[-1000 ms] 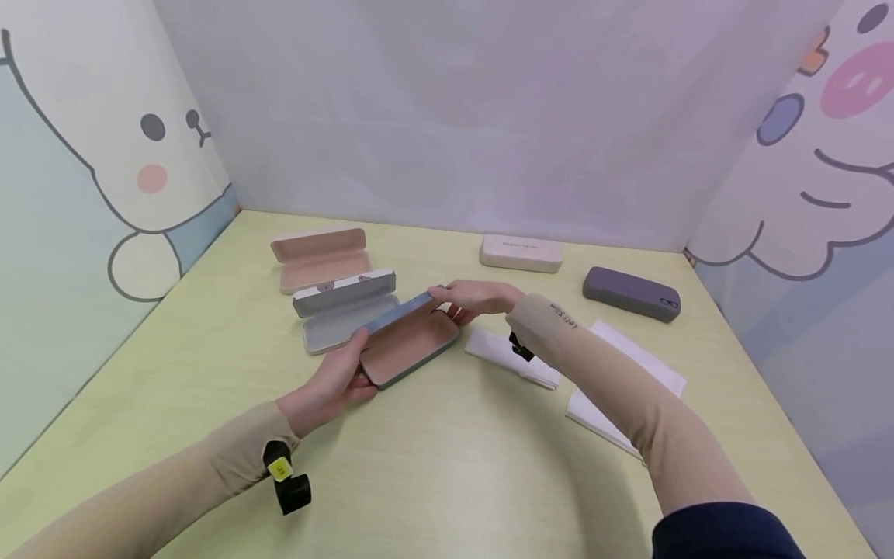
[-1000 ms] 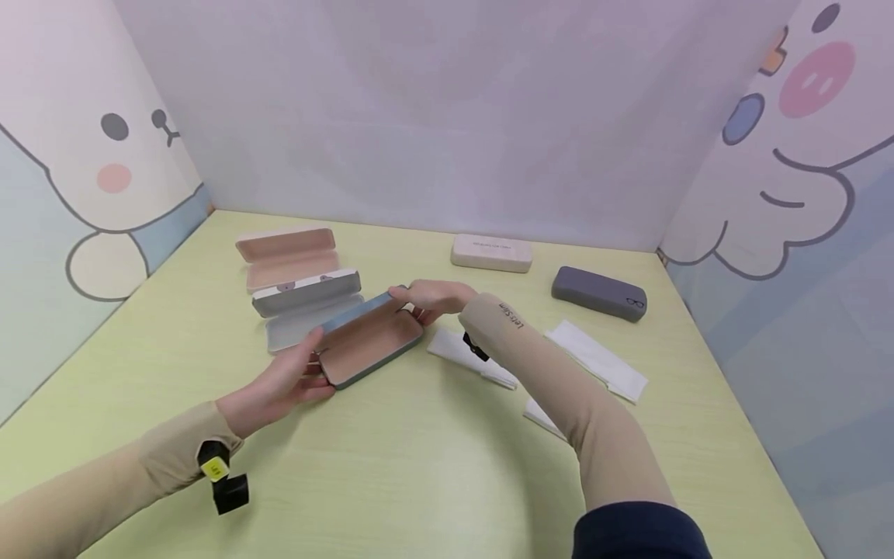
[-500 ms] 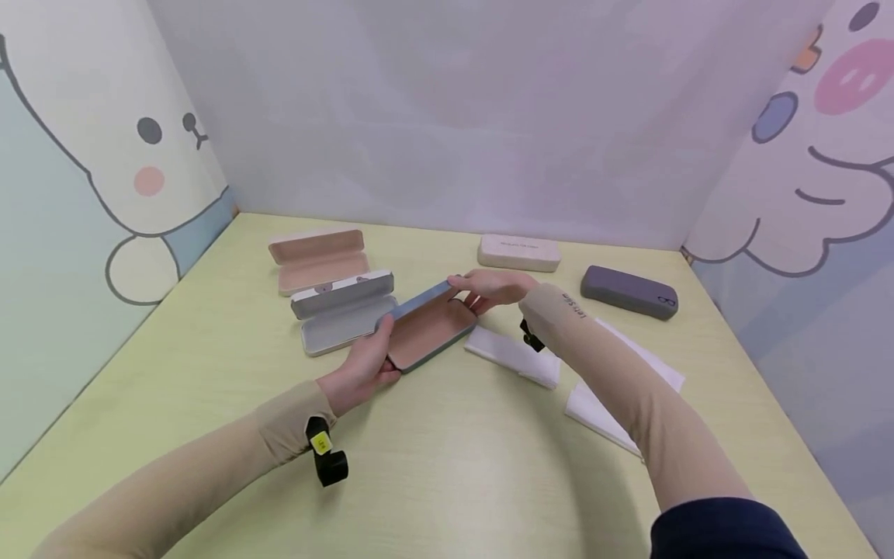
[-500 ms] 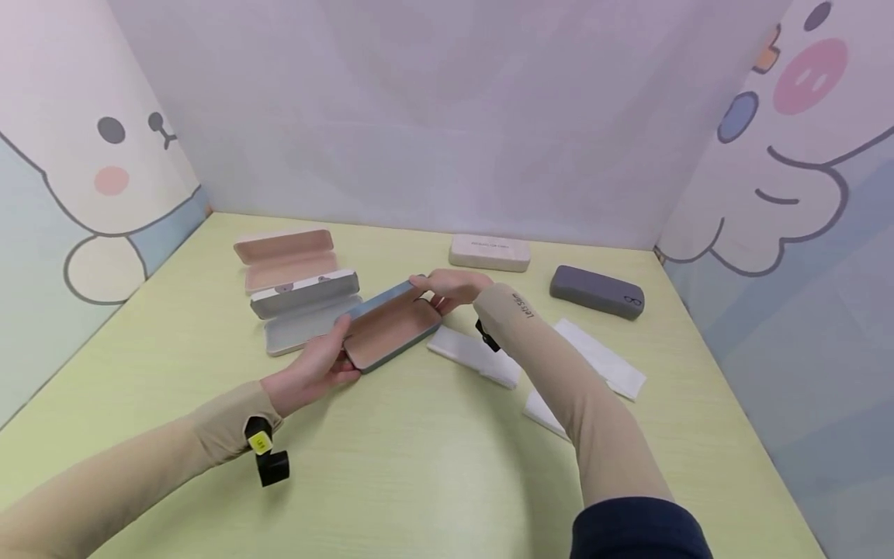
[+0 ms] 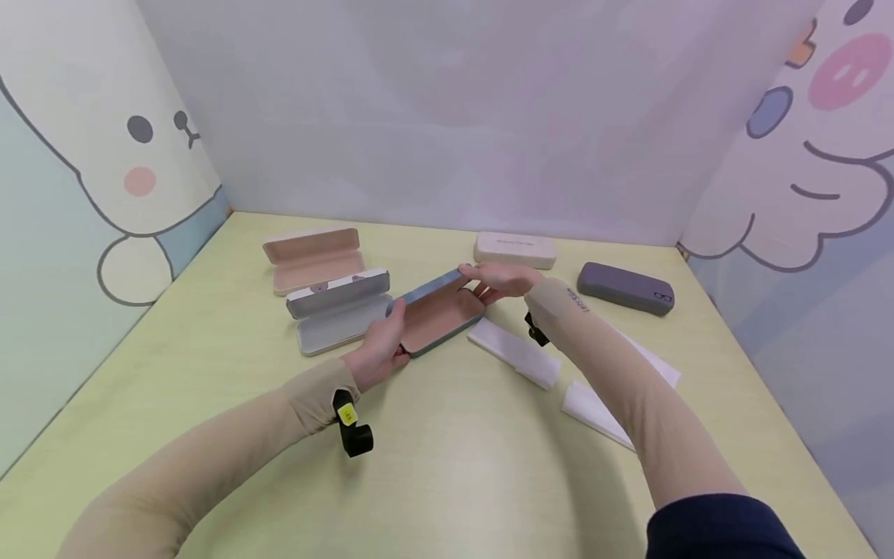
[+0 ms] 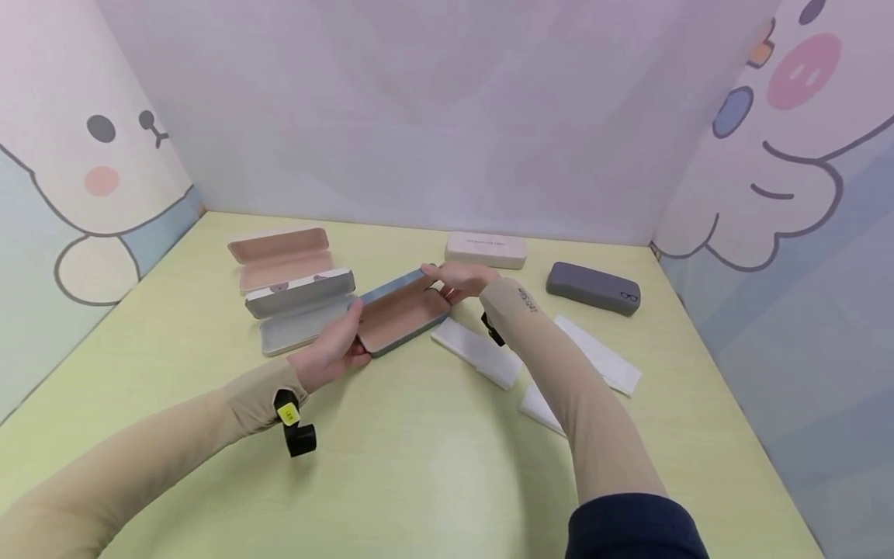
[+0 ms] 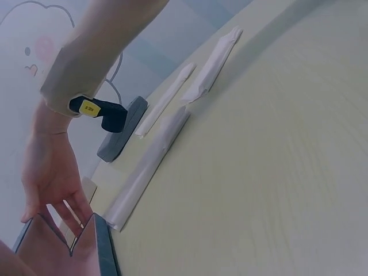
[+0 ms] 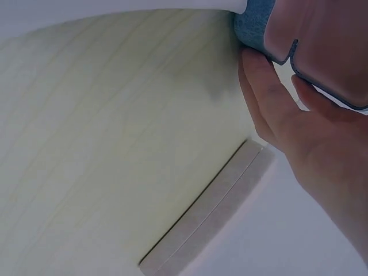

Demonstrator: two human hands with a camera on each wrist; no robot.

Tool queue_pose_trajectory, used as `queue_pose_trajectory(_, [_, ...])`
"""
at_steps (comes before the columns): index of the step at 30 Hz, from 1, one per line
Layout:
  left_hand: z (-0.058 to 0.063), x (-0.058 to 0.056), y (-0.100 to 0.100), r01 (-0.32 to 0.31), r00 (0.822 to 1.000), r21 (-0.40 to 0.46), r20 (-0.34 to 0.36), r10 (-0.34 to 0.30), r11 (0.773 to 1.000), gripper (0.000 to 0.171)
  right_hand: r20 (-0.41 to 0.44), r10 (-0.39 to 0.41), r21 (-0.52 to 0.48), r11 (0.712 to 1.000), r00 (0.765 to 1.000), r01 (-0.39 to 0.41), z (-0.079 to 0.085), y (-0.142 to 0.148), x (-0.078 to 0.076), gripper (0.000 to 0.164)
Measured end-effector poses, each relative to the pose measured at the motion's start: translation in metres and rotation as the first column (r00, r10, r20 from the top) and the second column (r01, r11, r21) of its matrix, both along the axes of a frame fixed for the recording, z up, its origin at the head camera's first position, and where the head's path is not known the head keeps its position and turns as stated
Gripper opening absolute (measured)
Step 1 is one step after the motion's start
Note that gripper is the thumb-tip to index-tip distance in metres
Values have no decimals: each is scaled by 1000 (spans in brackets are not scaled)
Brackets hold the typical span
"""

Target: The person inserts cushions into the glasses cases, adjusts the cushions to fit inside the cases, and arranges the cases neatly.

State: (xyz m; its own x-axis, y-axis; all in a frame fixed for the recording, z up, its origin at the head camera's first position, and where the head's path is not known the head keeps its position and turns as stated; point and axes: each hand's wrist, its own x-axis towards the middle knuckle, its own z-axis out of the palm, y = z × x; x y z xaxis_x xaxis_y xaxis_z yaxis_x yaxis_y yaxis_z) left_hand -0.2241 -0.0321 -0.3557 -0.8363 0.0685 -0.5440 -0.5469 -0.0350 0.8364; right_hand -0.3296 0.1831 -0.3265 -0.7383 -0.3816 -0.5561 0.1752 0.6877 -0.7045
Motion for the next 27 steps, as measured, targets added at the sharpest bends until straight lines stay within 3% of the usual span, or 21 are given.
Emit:
queue_pose_trajectory(4, [2,-3,7,-20,1000,35,-1,20,999,74,-5,-14,-4,1000,1000,14,2,1,-3,60])
queue_pose_trajectory(14, [3,-17,27,-28,999,6,-15,28,1000,77,14,-82,-23,996,997,82,0,19,-13,62])
queue_pose_trajectory(21, [3,-39,44,9,1000,-158,-20,-13,987,75,3,-134,-34,990,991,134,-2,41,-13,63])
queue_pose_trajectory(27, [4,-62,48,40,999,20,-27,-39,999,74,16,-177,-43,983,984,178,-5,60,-11,65])
